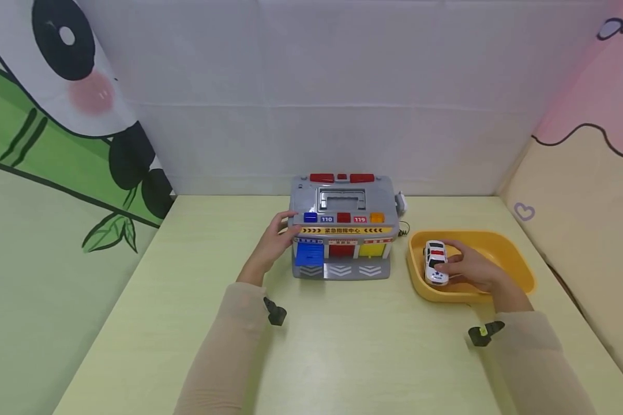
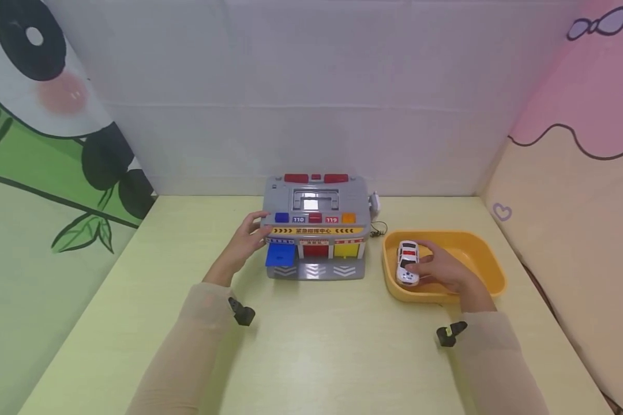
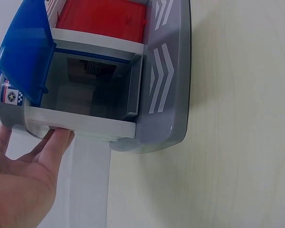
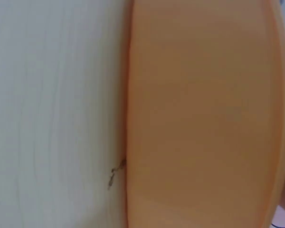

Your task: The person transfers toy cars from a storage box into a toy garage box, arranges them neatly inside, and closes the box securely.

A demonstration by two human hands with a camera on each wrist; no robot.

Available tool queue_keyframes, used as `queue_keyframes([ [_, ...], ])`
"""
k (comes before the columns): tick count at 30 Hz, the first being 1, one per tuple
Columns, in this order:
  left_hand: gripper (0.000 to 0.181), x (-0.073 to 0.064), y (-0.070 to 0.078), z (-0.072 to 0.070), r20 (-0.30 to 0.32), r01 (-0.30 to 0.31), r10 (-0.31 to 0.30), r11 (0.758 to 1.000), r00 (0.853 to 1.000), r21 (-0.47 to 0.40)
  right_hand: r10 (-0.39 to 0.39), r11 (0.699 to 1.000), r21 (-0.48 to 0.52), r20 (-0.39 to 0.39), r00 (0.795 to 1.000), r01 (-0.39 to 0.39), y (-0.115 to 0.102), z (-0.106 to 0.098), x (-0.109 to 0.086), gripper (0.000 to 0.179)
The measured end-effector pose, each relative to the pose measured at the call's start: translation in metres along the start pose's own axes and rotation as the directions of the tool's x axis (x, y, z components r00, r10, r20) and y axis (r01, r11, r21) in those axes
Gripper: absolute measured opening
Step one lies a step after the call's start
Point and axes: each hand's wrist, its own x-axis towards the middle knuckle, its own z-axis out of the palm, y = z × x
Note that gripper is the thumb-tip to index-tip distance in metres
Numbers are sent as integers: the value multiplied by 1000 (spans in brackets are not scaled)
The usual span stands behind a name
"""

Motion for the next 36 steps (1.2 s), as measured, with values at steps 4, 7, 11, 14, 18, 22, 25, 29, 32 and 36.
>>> queue_keyframes([
  [4, 44, 0, -2, 3, 5, -3, 3, 1000, 1000, -1, -5, 1000, 19, 1, 1000, 5, -3, 0, -9, 84],
  [7, 44, 0, -2, 4, 3, 1, -1, 1000, 1000, 1, -23, 1000, 19, 13, 1000, 22, -7, 2, -14, 83],
  [11, 44, -1, -2, 5, 4, 5, -5, 1000, 1000, -4, -55, 998, 33, 33, 998, 54, -11, 6, -18, 80],
  [14, 44, -1, -1, 5, 3, 7, -7, 1000, 1000, -8, -72, 997, 39, 48, 996, 70, -14, 10, -20, 79],
  [18, 44, -2, 1, 4, 1, 5, -5, 1000, 1000, -4, -77, 997, 31, 58, 995, 76, -18, 16, -22, 79],
  [22, 45, -2, 2, 3, 0, 2, -2, 1000, 1000, 6, -78, 997, 23, 54, 996, 77, -22, 21, -23, 79],
  [25, 45, -2, 2, 2, 0, 6, -6, 1000, 1000, 12, -77, 997, 18, 51, 996, 76, -23, 26, -23, 80],
  [29, 44, -3, 3, 1, 3, 6, -6, 1000, 1000, 3, -71, 997, 25, 46, 996, 70, -22, 33, -21, 82],
  [32, 43, -4, 4, 1, 6, 2, -2, 1000, 1000, -8, -59, 998, 16, 34, 998, 59, -22, 39, -20, 83],
  [36, 43, -3, 4, 1, 5, 4, -4, 1000, 1000, -6, -45, 999, -11, 26, 999, 45, -24, 48, -18, 85],
])
